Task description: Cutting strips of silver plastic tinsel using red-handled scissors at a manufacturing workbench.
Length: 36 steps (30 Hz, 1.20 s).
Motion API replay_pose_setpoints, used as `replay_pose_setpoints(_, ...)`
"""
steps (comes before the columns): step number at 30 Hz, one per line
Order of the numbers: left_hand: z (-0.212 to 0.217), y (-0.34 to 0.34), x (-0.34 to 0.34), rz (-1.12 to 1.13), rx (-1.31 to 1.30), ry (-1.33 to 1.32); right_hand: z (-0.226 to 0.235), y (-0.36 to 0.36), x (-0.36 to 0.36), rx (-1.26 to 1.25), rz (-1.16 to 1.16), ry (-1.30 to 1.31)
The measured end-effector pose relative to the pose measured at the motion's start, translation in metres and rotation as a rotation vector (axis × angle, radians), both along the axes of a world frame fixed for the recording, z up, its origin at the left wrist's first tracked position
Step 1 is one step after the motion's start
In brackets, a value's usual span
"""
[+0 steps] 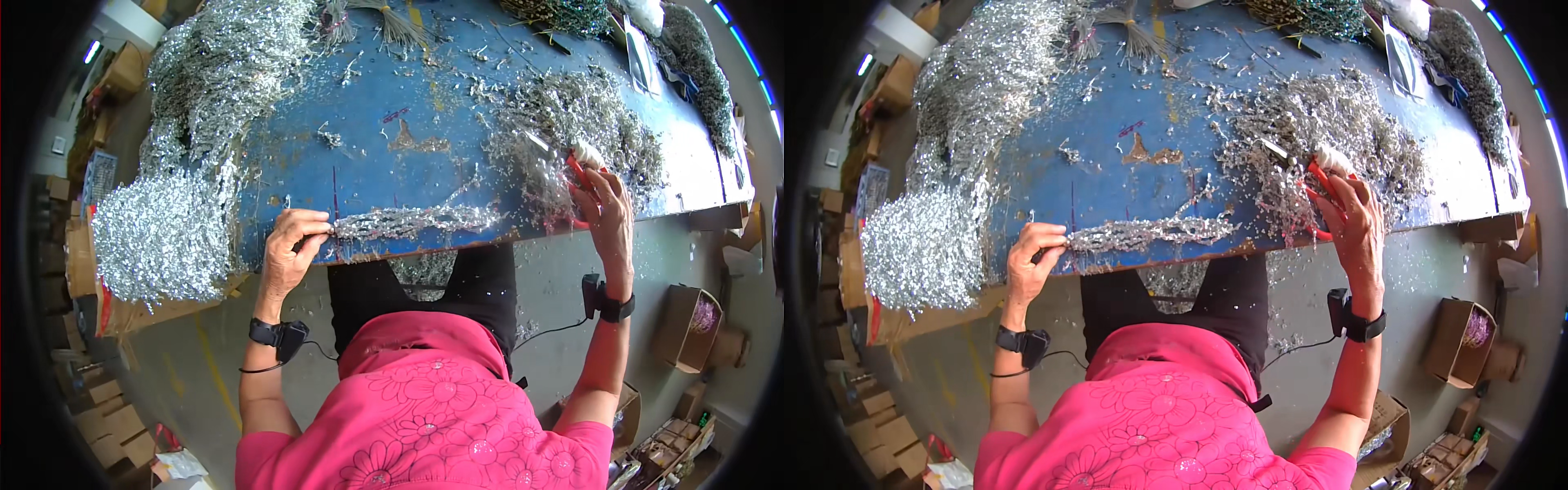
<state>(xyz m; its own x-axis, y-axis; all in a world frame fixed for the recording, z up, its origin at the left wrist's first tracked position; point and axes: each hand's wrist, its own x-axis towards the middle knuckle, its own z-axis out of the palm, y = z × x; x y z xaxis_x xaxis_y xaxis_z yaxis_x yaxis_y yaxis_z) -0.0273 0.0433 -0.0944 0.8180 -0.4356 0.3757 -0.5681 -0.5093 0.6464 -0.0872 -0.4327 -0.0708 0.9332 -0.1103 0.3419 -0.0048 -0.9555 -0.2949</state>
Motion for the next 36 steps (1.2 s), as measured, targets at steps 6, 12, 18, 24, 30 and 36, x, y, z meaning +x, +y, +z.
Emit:
replay_pose_setpoints(6,0.044,-0.042,0.007,-0.065,0.196,-0.246,0.001,-0.002,0.006,-0.001,0.093,0.023)
replay_pose_setpoints(12,0.012,-0.147,0.011,-0.147,0.238,-0.161,-0.005,-0.007,0.006,0.046,0.075,0.02)
replay_pose_setpoints(18,0.002,-0.163,0.001,-0.183,0.311,-0.231,-0.008,-0.006,0.006,0.01,0.104,-0.085)
replay_pose_setpoints(24,-0.006,-0.169,-0.004,-0.144,0.194,-0.261,-0.003,-0.006,0.008,0.113,0.062,0.033)
replay_pose_setpoints(30,-0.01,-0.169,-0.003,-0.149,0.178,-0.268,-0.011,-0.016,0.006,0.437,-0.019,-0.024)
replay_pose_setpoints(36,-0.003,-0.167,0.003,-0.17,0.059,-0.091,-0.002,-0.033,-0.022,0.919,-0.024,-0.142)
